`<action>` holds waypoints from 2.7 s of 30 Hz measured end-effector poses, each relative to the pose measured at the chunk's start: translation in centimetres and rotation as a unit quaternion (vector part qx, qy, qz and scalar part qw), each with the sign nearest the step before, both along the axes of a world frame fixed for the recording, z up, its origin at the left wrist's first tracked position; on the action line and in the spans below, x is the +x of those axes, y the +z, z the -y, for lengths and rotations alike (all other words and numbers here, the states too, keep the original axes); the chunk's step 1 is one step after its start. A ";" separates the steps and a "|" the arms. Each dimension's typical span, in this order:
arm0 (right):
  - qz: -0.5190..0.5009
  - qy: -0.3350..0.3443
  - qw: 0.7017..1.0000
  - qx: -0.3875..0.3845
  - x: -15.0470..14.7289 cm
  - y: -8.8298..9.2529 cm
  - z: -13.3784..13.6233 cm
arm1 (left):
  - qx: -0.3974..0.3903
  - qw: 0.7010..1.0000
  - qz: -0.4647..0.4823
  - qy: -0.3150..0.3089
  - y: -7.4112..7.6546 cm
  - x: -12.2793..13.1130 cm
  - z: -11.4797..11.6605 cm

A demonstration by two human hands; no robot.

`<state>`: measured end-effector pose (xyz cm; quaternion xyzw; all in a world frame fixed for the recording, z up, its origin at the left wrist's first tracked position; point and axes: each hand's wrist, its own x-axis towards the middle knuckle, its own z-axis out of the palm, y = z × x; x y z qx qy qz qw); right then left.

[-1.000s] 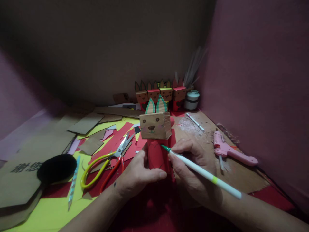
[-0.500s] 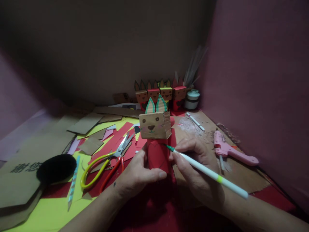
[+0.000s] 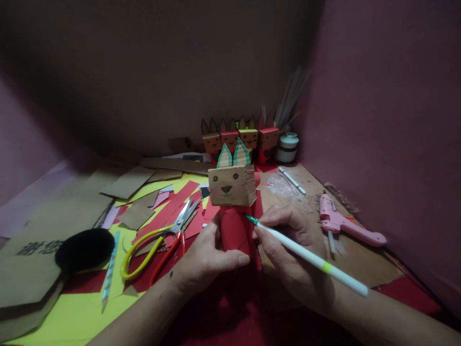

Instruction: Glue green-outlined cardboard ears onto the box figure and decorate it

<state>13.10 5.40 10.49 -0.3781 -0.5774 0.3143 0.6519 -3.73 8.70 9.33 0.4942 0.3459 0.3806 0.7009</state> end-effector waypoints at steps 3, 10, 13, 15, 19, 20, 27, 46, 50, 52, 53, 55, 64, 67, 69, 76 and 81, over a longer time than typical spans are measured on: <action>-0.001 0.003 1.000 -0.003 -0.1 -0.1 -0.1 | 0.008 1.000 -0.011 -0.001 0.0 0.0 0.0; -0.006 0.017 1.000 -0.005 -0.1 -0.1 0.1 | 0.018 1.000 -0.017 -0.008 0.1 0.0 0.0; -0.019 0.042 0.999 -0.017 -0.1 0.0 0.2 | 0.022 0.999 -0.022 -0.011 0.1 -0.1 0.1; -0.020 0.047 0.999 -0.017 -0.1 0.0 0.2 | 0.022 0.999 -0.025 -0.011 0.2 -0.1 0.2; -0.007 0.017 1.000 -0.002 0.0 0.1 0.0 | 0.015 1.000 -0.018 -0.012 0.2 -0.1 0.3; -0.006 0.009 1.000 -0.002 0.0 0.1 0.0 | 0.012 1.000 -0.015 -0.014 0.2 -0.1 0.2; -0.005 0.002 1.000 0.010 -0.1 0.2 0.2 | 0.032 0.999 -0.025 -0.020 0.0 -0.2 0.1; -0.003 0.040 0.999 0.017 -0.2 0.0 0.2 | 0.058 0.996 -0.066 -0.023 0.2 -0.4 0.3; -0.013 0.047 0.999 0.008 -0.2 0.0 0.3 | 0.059 0.996 -0.069 -0.022 0.2 -0.4 0.2; -0.019 0.045 0.999 0.011 -0.1 0.0 0.3 | 0.061 0.996 -0.068 -0.023 0.2 -0.3 0.2; -0.018 0.040 0.999 0.017 -0.1 -0.1 0.3 | 0.062 0.996 -0.066 -0.025 0.1 -0.3 0.2; -0.008 0.031 0.999 0.028 -0.1 -0.2 0.3 | 0.063 0.996 -0.063 -0.028 0.1 -0.3 0.2; -0.006 0.049 0.998 0.026 -0.2 -0.1 0.2 | 0.078 0.995 -0.054 -0.040 0.0 -0.4 0.1; -0.002 0.059 0.998 0.018 -0.2 -0.4 0.3 | 0.076 0.995 -0.042 -0.041 -0.2 -0.4 0.1; -0.001 0.065 0.998 0.015 -0.1 -0.6 0.3 | 0.077 0.996 -0.037 -0.040 -0.2 -0.3 0.1; 0.013 0.077 0.997 0.011 0.1 -1.1 0.3 | 0.068 0.996 -0.035 -0.038 0.0 -0.3 0.0; 0.001 0.076 0.997 0.013 0.0 -0.7 0.3 | 0.069 0.996 -0.031 -0.044 -0.1 -0.3 0.0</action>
